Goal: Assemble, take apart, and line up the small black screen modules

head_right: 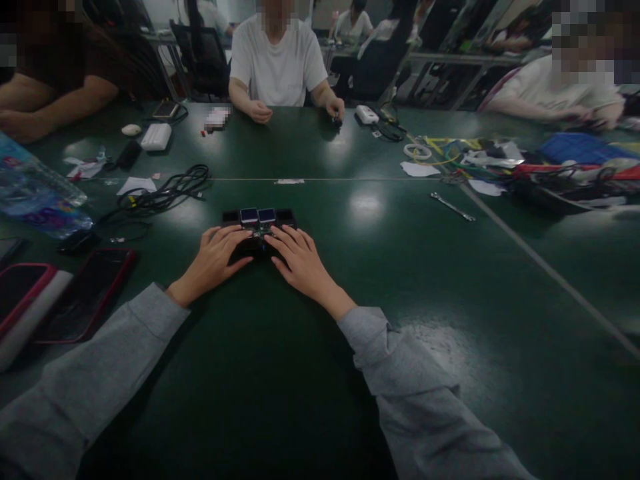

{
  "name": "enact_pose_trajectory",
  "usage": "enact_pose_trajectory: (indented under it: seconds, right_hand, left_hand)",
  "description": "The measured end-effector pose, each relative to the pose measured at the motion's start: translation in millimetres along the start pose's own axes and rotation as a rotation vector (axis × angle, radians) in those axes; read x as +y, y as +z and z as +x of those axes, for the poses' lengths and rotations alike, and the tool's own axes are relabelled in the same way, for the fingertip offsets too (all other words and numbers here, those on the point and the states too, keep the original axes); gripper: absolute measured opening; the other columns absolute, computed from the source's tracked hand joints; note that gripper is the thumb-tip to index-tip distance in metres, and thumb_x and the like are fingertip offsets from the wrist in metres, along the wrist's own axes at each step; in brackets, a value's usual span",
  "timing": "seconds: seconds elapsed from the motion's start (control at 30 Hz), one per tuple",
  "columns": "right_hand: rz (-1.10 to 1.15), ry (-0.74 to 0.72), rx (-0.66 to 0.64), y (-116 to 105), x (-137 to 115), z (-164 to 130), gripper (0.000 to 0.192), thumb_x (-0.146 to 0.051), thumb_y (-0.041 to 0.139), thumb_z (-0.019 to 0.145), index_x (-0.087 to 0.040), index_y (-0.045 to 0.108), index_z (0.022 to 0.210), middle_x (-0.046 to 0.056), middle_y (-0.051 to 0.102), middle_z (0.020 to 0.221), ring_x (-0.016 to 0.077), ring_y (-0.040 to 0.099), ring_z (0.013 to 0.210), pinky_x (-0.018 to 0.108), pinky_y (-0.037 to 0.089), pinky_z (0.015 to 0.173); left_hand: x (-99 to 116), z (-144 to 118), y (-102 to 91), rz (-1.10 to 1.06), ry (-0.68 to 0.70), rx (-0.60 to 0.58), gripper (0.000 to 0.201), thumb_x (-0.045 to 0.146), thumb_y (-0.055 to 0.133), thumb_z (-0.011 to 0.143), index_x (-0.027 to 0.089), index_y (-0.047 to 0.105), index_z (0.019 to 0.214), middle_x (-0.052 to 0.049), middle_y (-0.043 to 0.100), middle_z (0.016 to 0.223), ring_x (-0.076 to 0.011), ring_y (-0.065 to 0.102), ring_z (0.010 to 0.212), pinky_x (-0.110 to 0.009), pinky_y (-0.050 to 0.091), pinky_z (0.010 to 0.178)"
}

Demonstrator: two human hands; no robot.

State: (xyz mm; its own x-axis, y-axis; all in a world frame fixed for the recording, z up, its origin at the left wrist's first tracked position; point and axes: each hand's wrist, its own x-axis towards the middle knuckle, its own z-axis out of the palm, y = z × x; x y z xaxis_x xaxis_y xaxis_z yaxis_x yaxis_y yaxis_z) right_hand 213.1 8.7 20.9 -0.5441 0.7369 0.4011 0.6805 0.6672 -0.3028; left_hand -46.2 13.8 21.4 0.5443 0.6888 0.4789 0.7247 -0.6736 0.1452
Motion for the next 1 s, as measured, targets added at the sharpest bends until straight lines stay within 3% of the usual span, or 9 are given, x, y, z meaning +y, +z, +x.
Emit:
enact_pose_trajectory:
  seconds: [0.27, 0.53, 1.0]
  right_hand:
    - [-0.015, -0.033, 0.005, -3.3, -1.2, -0.8, 0.047, -0.03, 0.051, 0.102, -0.033, 0.047, 0.149, 0.002, 0.048, 0.155, 0.0278, 0.037, 0.147, 0.059, 0.029, 0.119]
    - [-0.014, -0.048, 0.094, -6.8, -1.9, -2.5, 0.036, -0.029, 0.054, 0.102, -0.031, 0.058, 0.137, 0.003, 0.058, 0.145, 0.0279, 0.047, 0.139, 0.053, 0.041, 0.108]
    - [-0.08, -0.089, 0.094, -8.5, -2.3, -1.9, 0.036, -0.018, 0.053, 0.102, -0.025, 0.06, 0.137, 0.003, 0.06, 0.143, 0.0245, 0.049, 0.137, 0.047, 0.042, 0.108]
  left_hand:
    - [0.6, 0.9, -4.0, -0.052, -0.014, 0.028, 0.037, 0.039, 0.059, 0.098, 0.022, 0.057, 0.131, -0.012, 0.068, 0.13, -0.0311, 0.055, 0.13, -0.051, 0.033, 0.109]
    - [-1.0, 0.6, -5.3, -0.036, 0.015, 0.044, 0.03, 0.032, 0.059, 0.099, 0.022, 0.058, 0.127, -0.009, 0.069, 0.127, -0.0292, 0.056, 0.128, -0.049, 0.035, 0.107]
    - [-2.8, 0.7, -6.1, -0.062, 0.035, 0.053, 0.027, 0.03, 0.063, 0.097, 0.023, 0.06, 0.123, -0.007, 0.071, 0.125, -0.0274, 0.057, 0.129, -0.049, 0.035, 0.108]
